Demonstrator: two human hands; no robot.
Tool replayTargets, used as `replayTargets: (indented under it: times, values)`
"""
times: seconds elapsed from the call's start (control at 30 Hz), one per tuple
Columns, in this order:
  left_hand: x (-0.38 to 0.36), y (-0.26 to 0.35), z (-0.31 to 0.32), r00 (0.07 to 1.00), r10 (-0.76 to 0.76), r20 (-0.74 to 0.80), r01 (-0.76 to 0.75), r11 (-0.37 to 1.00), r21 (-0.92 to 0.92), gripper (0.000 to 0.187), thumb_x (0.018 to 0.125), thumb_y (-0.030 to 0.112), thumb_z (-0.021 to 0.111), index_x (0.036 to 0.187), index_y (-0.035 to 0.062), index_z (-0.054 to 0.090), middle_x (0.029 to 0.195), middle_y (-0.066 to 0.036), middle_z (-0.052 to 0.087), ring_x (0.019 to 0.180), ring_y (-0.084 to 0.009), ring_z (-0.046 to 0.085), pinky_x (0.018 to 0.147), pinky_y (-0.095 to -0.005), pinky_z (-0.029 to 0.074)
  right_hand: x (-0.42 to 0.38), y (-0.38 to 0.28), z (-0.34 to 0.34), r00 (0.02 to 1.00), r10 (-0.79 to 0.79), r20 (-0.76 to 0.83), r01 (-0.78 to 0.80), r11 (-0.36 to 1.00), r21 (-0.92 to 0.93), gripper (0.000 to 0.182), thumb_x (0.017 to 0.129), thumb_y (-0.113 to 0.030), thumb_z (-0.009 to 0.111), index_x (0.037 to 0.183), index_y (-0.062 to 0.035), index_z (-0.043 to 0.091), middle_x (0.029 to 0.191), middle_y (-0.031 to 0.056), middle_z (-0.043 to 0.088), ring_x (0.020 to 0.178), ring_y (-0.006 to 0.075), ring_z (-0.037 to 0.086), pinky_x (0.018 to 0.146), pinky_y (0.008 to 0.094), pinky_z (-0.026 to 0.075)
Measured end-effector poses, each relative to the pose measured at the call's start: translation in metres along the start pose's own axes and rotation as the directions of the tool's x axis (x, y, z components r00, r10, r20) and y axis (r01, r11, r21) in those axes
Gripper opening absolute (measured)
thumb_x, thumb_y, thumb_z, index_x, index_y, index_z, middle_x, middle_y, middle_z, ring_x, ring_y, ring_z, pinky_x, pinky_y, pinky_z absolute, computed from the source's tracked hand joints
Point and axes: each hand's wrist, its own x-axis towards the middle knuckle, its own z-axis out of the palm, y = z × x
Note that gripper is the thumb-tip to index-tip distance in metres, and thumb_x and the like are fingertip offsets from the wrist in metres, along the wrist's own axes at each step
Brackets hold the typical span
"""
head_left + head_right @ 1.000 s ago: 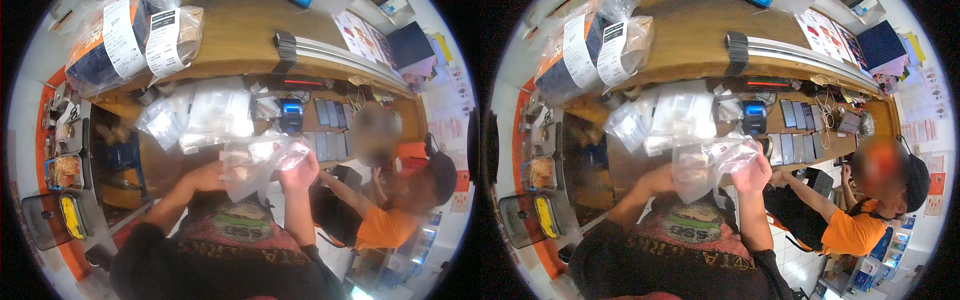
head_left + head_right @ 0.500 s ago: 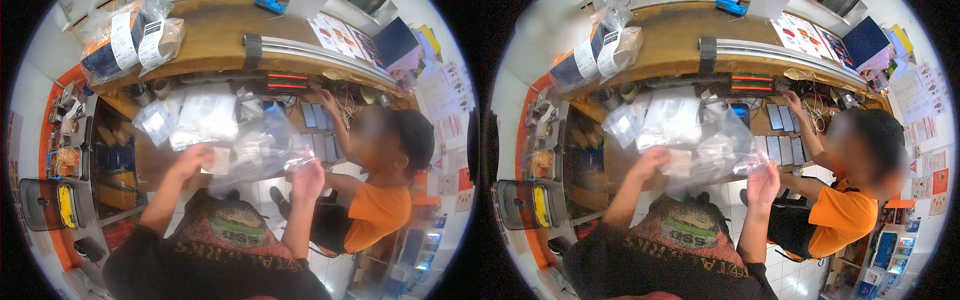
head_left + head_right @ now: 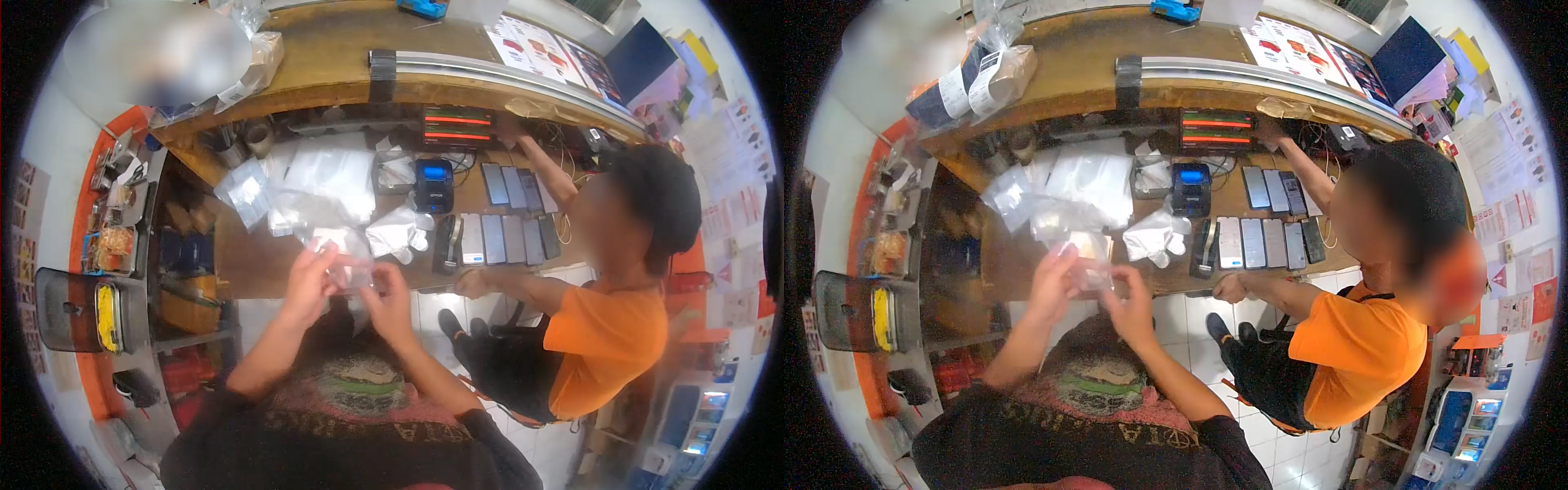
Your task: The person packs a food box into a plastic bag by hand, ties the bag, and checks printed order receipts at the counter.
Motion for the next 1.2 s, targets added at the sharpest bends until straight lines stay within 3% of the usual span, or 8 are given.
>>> replayTargets:
  times: [0.17, 0.23, 0.3, 0.37, 0.4, 0.53, 1.0, 1.2]
  values:
    - [-0.005, 0.012, -0.030, 0.998, -0.044, 0.035, 0.049, 0.987, -0.151, 0.028, 0.097, 0.024, 0.052, 0.119, 0.0063, 0.052, 0.104, -0.015, 0.068, 0.068, -0.0129, 0.060, 0.050, -0.0203, 0.041, -0.004, -0.004, -0.033, 0.991, 0.030, 0.128, -0.026, 0.999, -0.032, 0.012, 0.089, -0.010, 0.065, 0.093, 0.0008, 0.067, 0.089, 0.0050, 0.069, 0.084, 0.0108, 0.062, 0.079, 0.0265, 0.048]
    - [-0.007, 0.018, -0.025, 0.998, 0.056, -0.042, -0.070, 0.787, -0.613, 0.033, 0.098, 0.023, 0.051, 0.125, 0.0055, 0.050, 0.123, -0.019, 0.060, 0.093, -0.0205, 0.064, 0.062, -0.0249, 0.048, -0.008, -0.008, -0.038, 0.987, 0.101, 0.123, -0.105, 0.994, 0.029, 0.012, 0.089, -0.010, 0.065, 0.092, 0.0008, 0.068, 0.090, 0.0054, 0.069, 0.084, 0.0114, 0.062, 0.080, 0.0274, 0.048]
    - [-0.020, 0.025, -0.011, 0.958, 0.279, 0.068, -0.207, 0.835, -0.510, 0.039, 0.093, 0.017, 0.055, 0.128, 0.0034, 0.049, 0.140, -0.020, 0.047, 0.120, -0.0283, 0.053, 0.087, -0.0352, 0.049, -0.008, -0.009, -0.043, 0.978, 0.169, 0.122, -0.180, 0.980, 0.089, 0.012, 0.089, -0.010, 0.065, 0.091, 0.0009, 0.068, 0.090, 0.0057, 0.070, 0.085, 0.0120, 0.062, 0.080, 0.0284, 0.048]
    - [-0.026, 0.019, 0.011, 0.367, 0.916, 0.163, -0.840, 0.251, 0.481, 0.049, 0.084, 0.007, 0.060, 0.132, 0.0041, 0.048, 0.145, -0.022, 0.040, 0.129, -0.0323, 0.044, 0.105, -0.0451, 0.039, -0.005, -0.005, -0.047, 0.966, 0.062, 0.251, -0.052, 0.998, -0.045, 0.013, 0.089, -0.010, 0.065, 0.095, 0.0016, 0.068, 0.090, 0.0086, 0.070, 0.084, 0.0152, 0.063, 0.079, 0.0304, 0.048]
    - [-0.037, 0.024, -0.003, 0.503, 0.680, 0.533, -0.640, -0.121, 0.759, 0.060, 0.074, 0.001, 0.063, 0.133, 0.0076, 0.049, 0.137, -0.018, 0.049, 0.132, -0.0333, 0.040, 0.114, -0.0520, 0.025, -0.002, -0.010, -0.048, 0.967, 0.060, 0.247, -0.050, 0.998, -0.046, 0.013, 0.089, -0.010, 0.065, 0.095, 0.0016, 0.068, 0.090, 0.0086, 0.070, 0.084, 0.0152, 0.063, 0.079, 0.0304, 0.048]
    - [-0.013, 0.015, -0.012, 0.541, 0.102, 0.835, -0.810, -0.204, 0.550, 0.039, 0.073, 0.011, 0.069, 0.111, 0.0088, 0.062, 0.110, -0.010, 0.059, 0.116, -0.0315, 0.048, 0.106, -0.0464, 0.036, 0.006, -0.038, -0.041, 0.840, -0.071, 0.539, 0.239, 0.939, -0.249, 0.014, 0.086, -0.007, 0.065, 0.098, 0.0008, 0.068, 0.085, 0.0125, 0.068, 0.080, 0.0192, 0.064, 0.075, 0.0316, 0.049]
    - [-0.009, 0.041, -0.060, 0.661, 0.054, 0.749, -0.723, 0.313, 0.615, 0.014, 0.080, 0.014, 0.068, 0.091, 0.0042, 0.068, 0.086, -0.012, 0.065, 0.087, -0.0289, 0.060, 0.078, -0.0377, 0.047, 0.024, -0.049, -0.013, 0.824, 0.036, 0.566, 0.253, 0.870, -0.423, 0.015, 0.076, -0.005, 0.067, 0.090, -0.0059, 0.072, 0.093, 0.0078, 0.067, 0.092, 0.0234, 0.062, 0.088, 0.0381, 0.046]
    - [-0.011, 0.046, -0.065, 0.690, 0.167, 0.705, -0.713, 0.323, 0.622, 0.014, 0.078, 0.014, 0.071, 0.087, 0.0038, 0.070, 0.080, -0.010, 0.066, 0.080, -0.0278, 0.061, 0.074, -0.0359, 0.048, 0.020, -0.068, 0.013, 0.828, -0.050, 0.558, 0.402, 0.746, -0.531, 0.014, 0.075, -0.020, 0.073, 0.086, -0.0107, 0.072, 0.102, 0.0017, 0.066, 0.102, 0.0237, 0.060, 0.110, 0.0581, 0.020]
